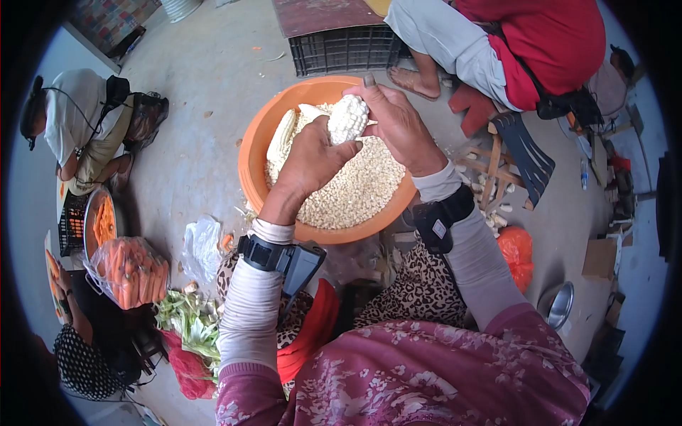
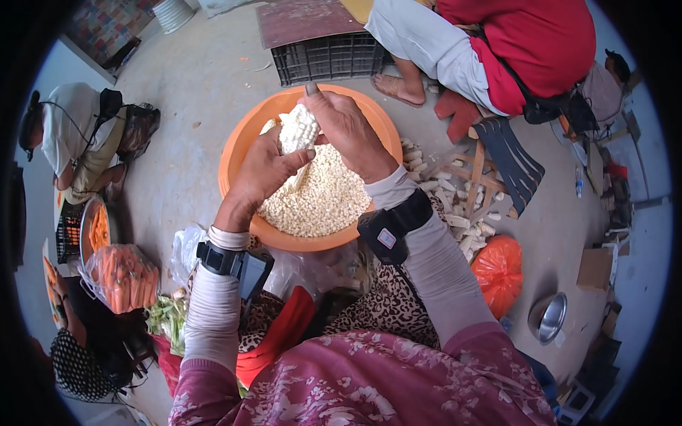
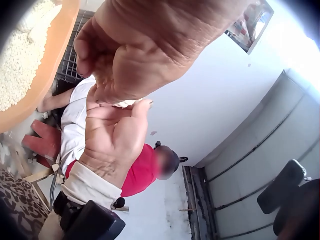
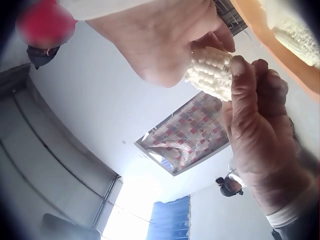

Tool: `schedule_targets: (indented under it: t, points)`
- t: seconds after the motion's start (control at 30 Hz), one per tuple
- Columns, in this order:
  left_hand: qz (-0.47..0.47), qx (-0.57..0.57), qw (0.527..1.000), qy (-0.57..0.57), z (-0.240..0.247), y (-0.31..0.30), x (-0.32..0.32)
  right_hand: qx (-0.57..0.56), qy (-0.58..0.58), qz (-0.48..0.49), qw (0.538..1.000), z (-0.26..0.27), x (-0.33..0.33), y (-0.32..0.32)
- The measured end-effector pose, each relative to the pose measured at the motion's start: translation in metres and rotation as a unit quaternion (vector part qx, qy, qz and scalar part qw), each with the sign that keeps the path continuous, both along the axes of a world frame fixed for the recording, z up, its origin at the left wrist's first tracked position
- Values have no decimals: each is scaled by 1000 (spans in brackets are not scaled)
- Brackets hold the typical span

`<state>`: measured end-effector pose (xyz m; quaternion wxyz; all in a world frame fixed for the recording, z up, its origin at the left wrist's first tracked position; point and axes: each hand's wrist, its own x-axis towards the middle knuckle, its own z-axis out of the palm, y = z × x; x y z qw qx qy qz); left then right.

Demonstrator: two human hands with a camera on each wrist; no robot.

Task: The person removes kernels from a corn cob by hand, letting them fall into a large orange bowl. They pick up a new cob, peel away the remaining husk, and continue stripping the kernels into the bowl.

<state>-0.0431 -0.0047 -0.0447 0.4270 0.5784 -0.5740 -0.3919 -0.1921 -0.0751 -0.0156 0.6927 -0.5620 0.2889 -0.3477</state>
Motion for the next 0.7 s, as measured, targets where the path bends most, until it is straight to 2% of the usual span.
schedule_targets:
  t: [0.1,0.17,0.23,0.3,0.33,0.4,0.47,0.53,0.6,0.67,0.7]
  points:
    - [9,16,1000,1,6,1,0,-65,25,8,998,-7,5,-2]
    - [22,96,995,23,16,3,0,-96,29,5,995,-10,5,-4]
    - [18,97,995,20,17,3,0,-127,33,2,991,-12,4,-4]
    - [14,99,995,17,16,3,0,-204,77,-30,976,-12,5,-3]
    - [16,89,996,-3,13,2,0,-203,77,-31,976,-13,6,-3]
    - [17,79,996,-24,9,2,0,-308,126,-88,939,-17,9,-3]
    - [26,58,996,-60,7,2,-1,-311,142,-105,934,-18,10,-3]
    - [21,61,997,-34,8,3,-3,-315,159,-123,928,-16,8,-4]
    - [16,65,998,-8,9,3,-3,-199,185,-36,962,-6,2,-6]
    - [6,71,997,13,11,3,-3,-110,106,-11,988,4,0,1]
    - [7,70,997,14,11,3,-2,-110,106,-10,988,4,1,1]
